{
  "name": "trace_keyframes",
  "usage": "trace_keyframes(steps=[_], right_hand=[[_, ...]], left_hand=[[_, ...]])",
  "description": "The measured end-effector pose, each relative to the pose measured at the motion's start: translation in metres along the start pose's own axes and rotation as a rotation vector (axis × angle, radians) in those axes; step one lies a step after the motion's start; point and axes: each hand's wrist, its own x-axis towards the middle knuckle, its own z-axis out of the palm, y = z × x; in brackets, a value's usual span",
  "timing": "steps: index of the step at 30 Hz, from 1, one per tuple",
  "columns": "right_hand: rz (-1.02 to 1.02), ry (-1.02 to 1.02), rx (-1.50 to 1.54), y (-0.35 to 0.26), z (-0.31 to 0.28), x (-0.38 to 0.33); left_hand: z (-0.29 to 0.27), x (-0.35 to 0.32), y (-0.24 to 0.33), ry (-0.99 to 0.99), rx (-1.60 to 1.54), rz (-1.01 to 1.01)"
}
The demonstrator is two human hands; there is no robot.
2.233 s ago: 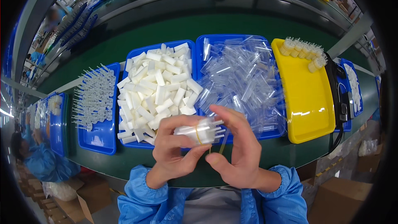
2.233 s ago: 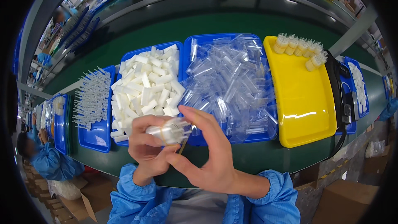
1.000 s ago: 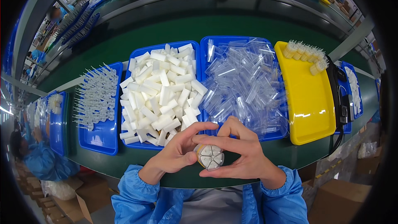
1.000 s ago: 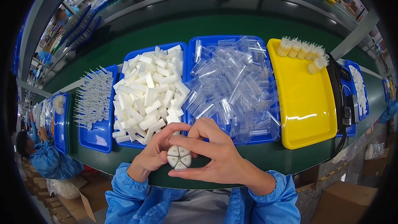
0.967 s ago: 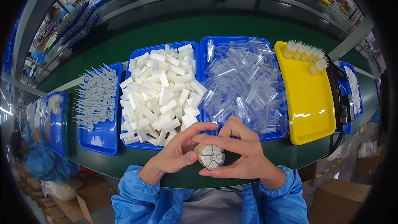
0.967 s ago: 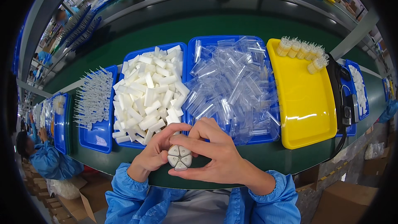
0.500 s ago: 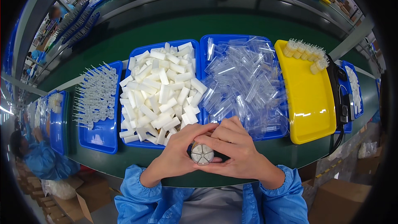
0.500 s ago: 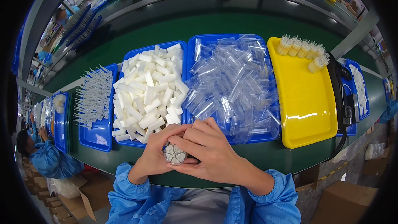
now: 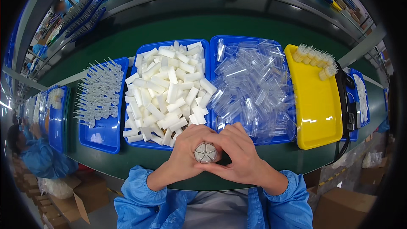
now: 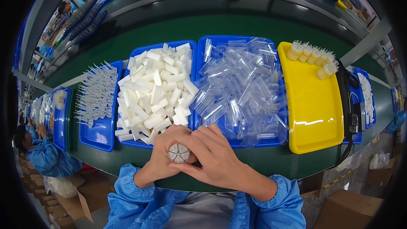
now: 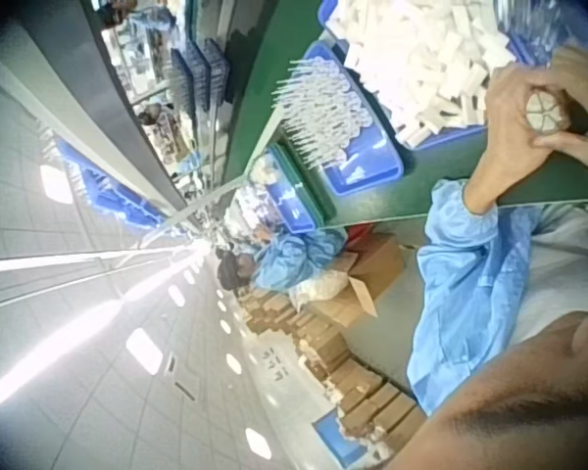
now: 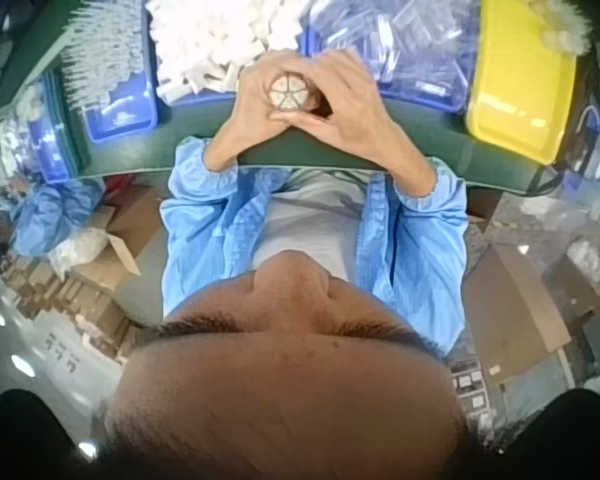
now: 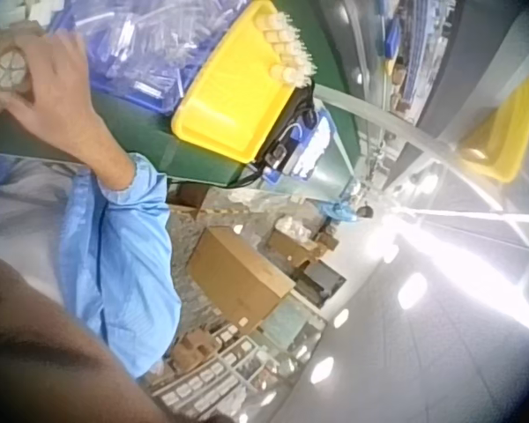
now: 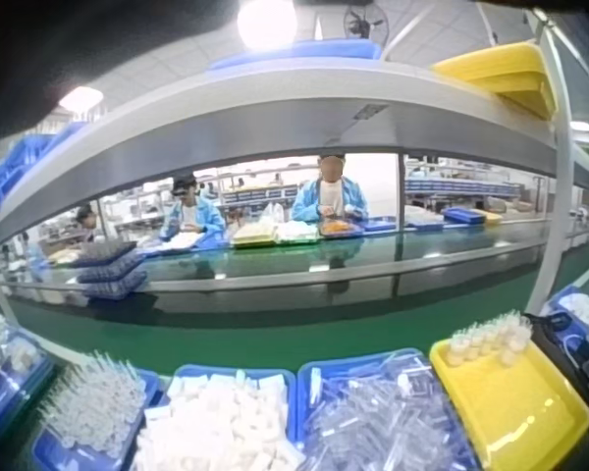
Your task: The person assembles components by attaching foam cylinders onto a multi-pronged holder, sliding clear plastic tubes over the cylinders, securing the bundle with a rubber band, and placing it onto a tray.
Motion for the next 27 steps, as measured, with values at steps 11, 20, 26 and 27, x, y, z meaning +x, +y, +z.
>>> trace_keyframes(steps=[11, 20, 26, 27], right_hand=[[-0.288, 0.082, -0.295, -0.003, 0.003, -0.006], [0.019, 0.372, -0.794, 0.029, -0.146, -0.005], [0.507, 0.459, -1.125, 0.111, -0.239, -0.024], [0.508, 0.46, -1.132, 0.122, -0.245, -0.032]], left_hand=[[0.004, -0.003, 0.003, -0.15, -0.008, 0.059], [-0.005, -0.001, 0.008, 0.119, -0.02, 0.006], [0.004, -0.002, 0.008, 0.085, 0.111, 0.045], [0.005, -0.003, 0.008, 0.084, 0.105, 0.049]])
